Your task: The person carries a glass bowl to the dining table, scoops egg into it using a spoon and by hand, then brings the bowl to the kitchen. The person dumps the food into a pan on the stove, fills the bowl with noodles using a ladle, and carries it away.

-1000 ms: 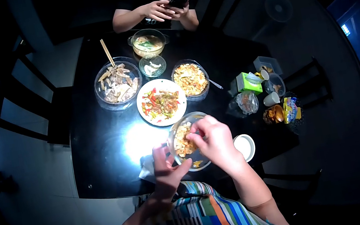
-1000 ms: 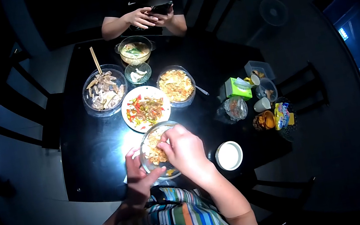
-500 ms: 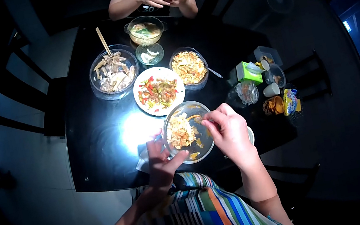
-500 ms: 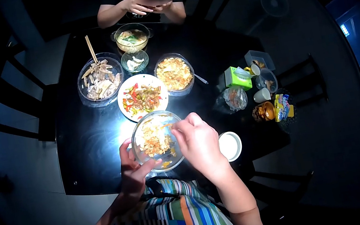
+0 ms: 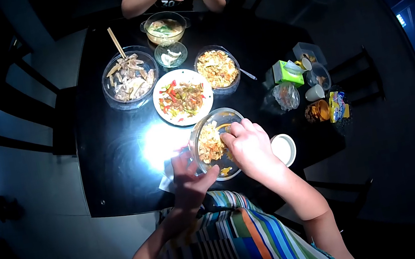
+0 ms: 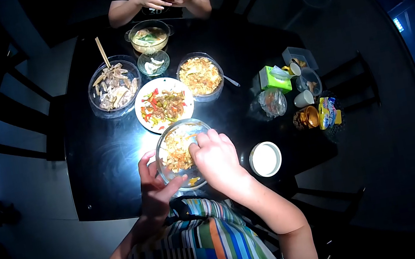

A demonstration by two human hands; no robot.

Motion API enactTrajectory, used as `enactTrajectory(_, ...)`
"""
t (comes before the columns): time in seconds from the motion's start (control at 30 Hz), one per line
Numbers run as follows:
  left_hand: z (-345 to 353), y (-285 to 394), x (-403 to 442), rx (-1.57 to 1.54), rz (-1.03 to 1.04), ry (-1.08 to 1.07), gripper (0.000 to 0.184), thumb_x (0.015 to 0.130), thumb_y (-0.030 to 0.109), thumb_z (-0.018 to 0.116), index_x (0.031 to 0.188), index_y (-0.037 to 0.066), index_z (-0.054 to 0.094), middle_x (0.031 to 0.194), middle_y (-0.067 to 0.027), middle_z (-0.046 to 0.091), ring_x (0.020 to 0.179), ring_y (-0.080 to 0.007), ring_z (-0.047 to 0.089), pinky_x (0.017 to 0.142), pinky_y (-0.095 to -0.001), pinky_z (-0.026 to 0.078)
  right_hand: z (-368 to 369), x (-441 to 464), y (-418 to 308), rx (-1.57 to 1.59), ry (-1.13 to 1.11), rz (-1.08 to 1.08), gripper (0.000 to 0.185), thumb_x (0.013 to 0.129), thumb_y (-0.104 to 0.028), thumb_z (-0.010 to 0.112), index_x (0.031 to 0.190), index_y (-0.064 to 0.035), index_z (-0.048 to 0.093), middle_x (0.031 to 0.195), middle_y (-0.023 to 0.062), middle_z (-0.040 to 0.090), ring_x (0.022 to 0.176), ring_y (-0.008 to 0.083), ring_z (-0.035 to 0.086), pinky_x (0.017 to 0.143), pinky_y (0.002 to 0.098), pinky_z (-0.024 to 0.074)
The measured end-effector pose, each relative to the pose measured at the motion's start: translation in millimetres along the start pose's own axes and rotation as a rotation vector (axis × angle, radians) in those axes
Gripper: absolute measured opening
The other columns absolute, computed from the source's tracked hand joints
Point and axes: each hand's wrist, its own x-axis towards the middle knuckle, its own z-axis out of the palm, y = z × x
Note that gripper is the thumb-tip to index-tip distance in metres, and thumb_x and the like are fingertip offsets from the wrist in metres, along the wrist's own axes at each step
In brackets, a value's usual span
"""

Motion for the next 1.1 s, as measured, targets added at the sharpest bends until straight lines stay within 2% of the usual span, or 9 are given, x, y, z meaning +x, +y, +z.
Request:
enactTrajectory(0.23, -6, -17, 3, 0.079, 0.053, 0.008, 0.071, 0.068, -0.014, 0.058, 0.125, 0.009, 0.022, 0.121, -0.0154, 0.039, 0.112, -0.0275, 0.046, 0.086, -0.0383, 0.049, 8, 1, -4, 0.006, -0.119, 0.057, 0.017, 0.063, -0.007, 0.063, 0.079, -0.0049, 0.060, 0.079, 0.0089, 0.054, 0.079, 0.0253, 0.052, 0.066, 0.0351, 0.0394)
enactTrajectory(0.37, -10, -25, 6, 0.145, 0.133, -0.021, 0.071, 0.069, -0.015, 0.057, 0.125, 0.009, 0.022, 0.120, -0.0152, 0.039, 0.112, -0.0275, 0.046, 0.085, -0.0386, 0.050, 11, -3, -3, 0.055, -0.067, 0.054, 0.016, 0.065, -0.009, 0.063, 0.081, -0.0063, 0.063, 0.079, 0.0078, 0.053, 0.079, 0.0244, 0.050, 0.066, 0.0346, 0.0363)
enactTrajectory(0.47, -11, -23, 6, 0.123, 0.109, -0.033, 0.071, 0.069, -0.009, 0.059, 0.126, 0.009, 0.022, 0.120, -0.0151, 0.040, 0.112, -0.0277, 0.046, 0.084, -0.0398, 0.050, 6, -4, -3, 0.062, -0.146, 0.054, 0.013, 0.067, -0.009, 0.062, 0.080, -0.0078, 0.065, 0.078, 0.0072, 0.053, 0.080, 0.0233, 0.049, 0.068, 0.0344, 0.0349)
enactTrajectory(0.57, -7, -12, 5, -0.087, 0.010, -0.035, 0.074, 0.065, -0.001, 0.068, 0.123, 0.001, 0.022, 0.118, -0.0175, 0.040, 0.113, -0.0264, 0.043, 0.093, -0.0360, 0.042, -1, -8, 1, 0.105, -0.238, 0.010, 0.010, 0.070, -0.010, 0.061, 0.079, -0.0091, 0.066, 0.079, 0.0063, 0.053, 0.082, 0.0228, 0.049, 0.069, 0.0344, 0.0343)
enactTrajectory(0.67, -5, -6, 4, -0.108, -0.008, -0.017, 0.076, 0.064, 0.001, 0.068, 0.125, 0.001, 0.022, 0.117, -0.0171, 0.042, 0.111, -0.0258, 0.044, 0.091, -0.0361, 0.042, -9, -12, 5, 0.236, -0.373, -0.015, 0.011, 0.073, -0.012, 0.060, 0.082, -0.0098, 0.066, 0.080, 0.0051, 0.053, 0.084, 0.0223, 0.048, 0.071, 0.0344, 0.0336)
enactTrajectory(0.77, -5, -1, 4, -0.124, -0.061, -0.010, 0.074, 0.066, 0.002, 0.067, 0.125, 0.002, 0.023, 0.117, -0.0164, 0.043, 0.110, -0.0258, 0.046, 0.090, -0.0366, 0.043, -16, -14, 5, 0.418, -0.414, -0.026, 0.011, 0.076, -0.015, 0.059, 0.084, -0.0105, 0.066, 0.083, 0.0042, 0.054, 0.087, 0.0221, 0.048, 0.074, 0.0342, 0.0332)
enactTrajectory(0.87, -13, -2, 5, -0.092, -0.135, 0.009, 0.073, 0.067, 0.003, 0.060, 0.129, 0.011, 0.022, 0.122, -0.0128, 0.044, 0.112, -0.0242, 0.047, 0.088, -0.0370, 0.046, -23, -16, 3, 0.555, -0.400, -0.083, 0.013, 0.078, -0.018, 0.060, 0.086, -0.0105, 0.066, 0.085, 0.0042, 0.055, 0.088, 0.0218, 0.048, 0.077, 0.0341, 0.0326)
enactTrajectory(0.97, -16, -1, 3, -0.073, -0.061, -0.041, 0.074, 0.070, 0.009, 0.067, 0.128, 0.006, 0.021, 0.118, -0.0163, 0.043, 0.109, -0.0251, 0.047, 0.087, -0.0341, 0.044, -34, -13, 0, 0.649, -0.400, -0.087, 0.013, 0.076, -0.018, 0.063, 0.081, -0.0070, 0.066, 0.084, 0.0081, 0.057, 0.091, 0.0256, 0.050, 0.082, 0.0368, 0.0356)
enactTrajectory(1.1, -18, 6, -3, -0.100, -0.084, -0.121, 0.078, 0.069, 0.012, 0.071, 0.129, 0.006, 0.021, 0.119, -0.0169, 0.042, 0.109, -0.0248, 0.047, 0.087, -0.0344, 0.044, -30, -9, 1, 0.827, -0.443, -0.099, 0.016, 0.074, -0.018, 0.065, 0.082, -0.0045, 0.065, 0.080, 0.0111, 0.059, 0.085, 0.0278, 0.055, 0.077, 0.0362, 0.0422)
